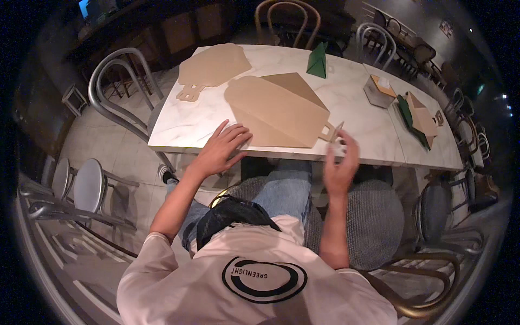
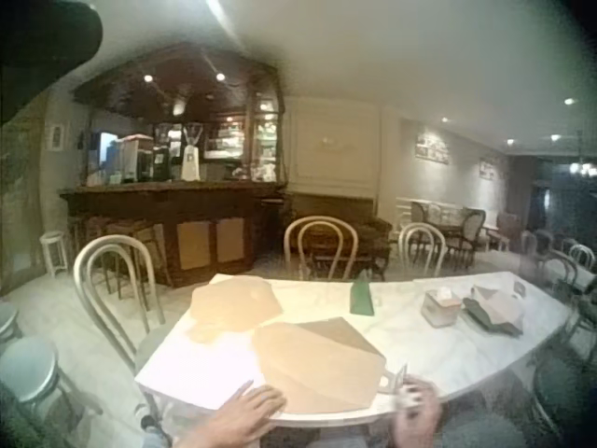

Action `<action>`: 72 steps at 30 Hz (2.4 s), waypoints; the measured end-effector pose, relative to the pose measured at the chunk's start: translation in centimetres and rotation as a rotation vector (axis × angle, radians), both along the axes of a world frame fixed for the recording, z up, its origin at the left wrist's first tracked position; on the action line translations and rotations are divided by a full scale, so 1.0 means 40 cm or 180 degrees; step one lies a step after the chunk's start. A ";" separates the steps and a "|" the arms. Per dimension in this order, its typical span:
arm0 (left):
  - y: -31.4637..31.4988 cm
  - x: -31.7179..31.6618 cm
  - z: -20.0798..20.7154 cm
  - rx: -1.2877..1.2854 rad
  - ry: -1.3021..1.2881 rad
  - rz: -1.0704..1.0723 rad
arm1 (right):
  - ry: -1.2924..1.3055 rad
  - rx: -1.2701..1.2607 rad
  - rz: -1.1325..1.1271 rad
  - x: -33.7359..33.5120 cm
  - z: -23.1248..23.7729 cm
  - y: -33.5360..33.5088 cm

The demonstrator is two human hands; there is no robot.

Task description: The person folds and assembles cardboard takeout boxes on a dining table, manipulating the flaps and handles to secure the structure.

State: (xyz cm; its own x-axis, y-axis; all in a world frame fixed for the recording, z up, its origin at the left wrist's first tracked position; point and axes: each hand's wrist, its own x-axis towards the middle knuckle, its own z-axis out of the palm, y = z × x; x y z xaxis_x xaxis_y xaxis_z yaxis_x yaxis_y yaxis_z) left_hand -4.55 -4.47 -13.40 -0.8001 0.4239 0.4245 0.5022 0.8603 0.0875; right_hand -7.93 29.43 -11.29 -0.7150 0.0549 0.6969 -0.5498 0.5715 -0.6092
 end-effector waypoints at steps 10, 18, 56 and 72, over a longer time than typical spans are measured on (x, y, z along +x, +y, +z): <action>-0.016 0.030 0.026 0.0732 -0.0081 -0.0368 | -0.0266 0.1290 0.1414 0.011 -0.033 -0.095; -0.022 0.012 -0.005 0.1427 -0.0215 0.0014 | -0.0552 0.0954 0.0962 -0.096 -0.018 -0.164; -0.058 0.092 -0.006 0.1514 0.0017 -0.0232 | -0.1578 -0.0652 0.1767 0.033 -0.163 -0.192; -0.091 0.039 0.083 0.1948 0.0728 0.0194 | -0.1113 -0.1479 0.1735 -0.016 -0.119 0.001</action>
